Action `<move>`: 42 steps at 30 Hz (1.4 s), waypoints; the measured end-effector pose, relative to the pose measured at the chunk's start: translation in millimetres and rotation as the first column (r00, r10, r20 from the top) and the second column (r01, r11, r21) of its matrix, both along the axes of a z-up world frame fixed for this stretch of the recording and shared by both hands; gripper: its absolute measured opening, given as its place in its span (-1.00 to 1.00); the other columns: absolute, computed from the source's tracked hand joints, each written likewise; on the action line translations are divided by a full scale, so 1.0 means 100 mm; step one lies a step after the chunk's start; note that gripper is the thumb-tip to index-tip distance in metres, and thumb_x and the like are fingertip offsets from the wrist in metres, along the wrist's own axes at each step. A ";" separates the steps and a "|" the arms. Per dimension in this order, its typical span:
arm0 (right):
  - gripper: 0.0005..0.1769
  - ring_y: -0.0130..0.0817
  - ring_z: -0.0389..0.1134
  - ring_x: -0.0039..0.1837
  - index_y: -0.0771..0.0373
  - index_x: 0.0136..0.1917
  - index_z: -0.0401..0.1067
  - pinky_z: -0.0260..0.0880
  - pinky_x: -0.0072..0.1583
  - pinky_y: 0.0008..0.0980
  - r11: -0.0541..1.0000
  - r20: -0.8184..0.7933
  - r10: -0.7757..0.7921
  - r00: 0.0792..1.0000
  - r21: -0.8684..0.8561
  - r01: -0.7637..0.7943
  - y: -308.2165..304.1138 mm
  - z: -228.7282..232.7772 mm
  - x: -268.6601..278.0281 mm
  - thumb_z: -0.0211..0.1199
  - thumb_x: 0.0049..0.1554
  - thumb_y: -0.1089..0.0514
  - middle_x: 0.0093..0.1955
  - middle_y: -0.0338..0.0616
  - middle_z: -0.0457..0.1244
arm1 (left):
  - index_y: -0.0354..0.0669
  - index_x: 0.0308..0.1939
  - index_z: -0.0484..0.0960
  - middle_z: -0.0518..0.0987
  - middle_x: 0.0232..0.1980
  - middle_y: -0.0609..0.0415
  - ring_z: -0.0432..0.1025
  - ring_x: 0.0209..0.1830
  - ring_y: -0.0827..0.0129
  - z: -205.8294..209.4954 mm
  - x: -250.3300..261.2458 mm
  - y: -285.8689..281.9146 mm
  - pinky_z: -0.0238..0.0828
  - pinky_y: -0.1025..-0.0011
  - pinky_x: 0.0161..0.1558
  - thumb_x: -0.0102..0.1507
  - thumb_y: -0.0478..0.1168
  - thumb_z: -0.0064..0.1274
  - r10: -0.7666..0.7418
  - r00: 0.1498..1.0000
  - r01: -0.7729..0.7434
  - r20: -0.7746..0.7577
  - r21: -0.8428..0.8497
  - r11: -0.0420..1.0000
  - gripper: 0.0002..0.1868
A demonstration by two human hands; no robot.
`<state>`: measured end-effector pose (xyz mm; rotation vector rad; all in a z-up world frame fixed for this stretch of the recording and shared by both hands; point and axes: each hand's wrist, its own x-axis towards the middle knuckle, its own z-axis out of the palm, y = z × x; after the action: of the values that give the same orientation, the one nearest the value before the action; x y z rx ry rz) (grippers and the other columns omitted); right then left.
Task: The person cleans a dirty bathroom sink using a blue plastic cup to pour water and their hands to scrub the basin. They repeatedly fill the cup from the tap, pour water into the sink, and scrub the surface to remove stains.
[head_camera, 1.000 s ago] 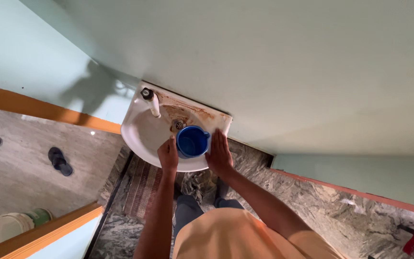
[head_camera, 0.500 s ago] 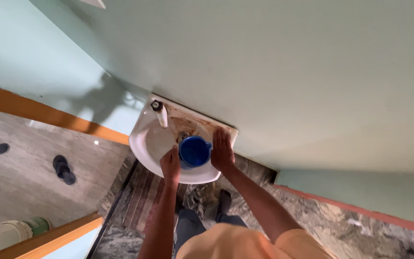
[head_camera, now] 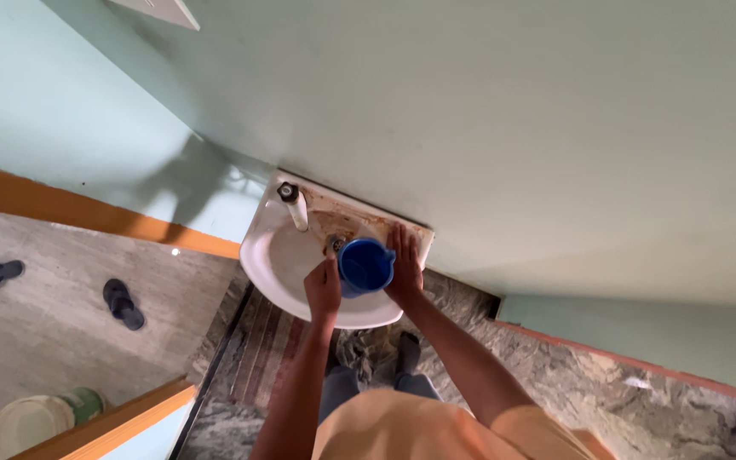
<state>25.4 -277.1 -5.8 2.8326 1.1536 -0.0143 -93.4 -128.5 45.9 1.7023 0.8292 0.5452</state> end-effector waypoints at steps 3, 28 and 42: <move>-0.14 0.12 -0.34 0.72 0.53 0.61 -0.12 -0.38 0.63 0.00 0.999 0.048 0.040 0.998 -0.013 -0.039 -0.08 -0.06 -0.08 0.06 0.19 0.07 0.71 0.29 -0.27 | -0.39 -0.51 0.43 0.29 -0.63 -0.09 0.14 -0.61 0.28 0.00 0.03 0.01 0.10 0.17 -0.49 0.48 -0.01 -0.13 0.013 1.000 -0.014 -0.017 -0.027 1.000 -0.43; -0.27 0.33 0.25 0.39 0.21 0.55 0.15 0.27 0.35 0.08 0.373 -0.792 -0.414 0.449 0.302 0.877 -0.28 -0.34 0.58 -0.15 0.35 -0.32 0.36 0.35 0.26 | -0.39 -0.39 0.52 0.45 -0.52 -0.20 0.26 -0.56 0.13 -0.48 0.40 -0.18 0.22 0.14 -0.40 0.47 0.00 -0.13 -0.067 0.998 0.067 0.000 0.050 0.997 -0.49; 0.20 0.27 0.25 0.47 0.53 0.44 0.27 0.27 0.45 -0.03 0.349 -0.807 -0.529 0.261 0.074 0.934 -0.09 -0.36 0.83 0.00 0.14 -0.67 0.40 0.46 0.25 | -0.39 -0.47 0.46 0.34 -0.61 -0.06 0.15 -0.61 0.32 -0.34 0.33 -0.24 0.06 0.15 -0.47 0.46 -0.02 -0.14 0.025 1.000 -0.025 -0.005 -0.002 1.000 -0.47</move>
<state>108.4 -286.5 -41.9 3.7008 -0.6785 -1.0234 -60.1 -152.6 12.0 1.6944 0.8552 0.5567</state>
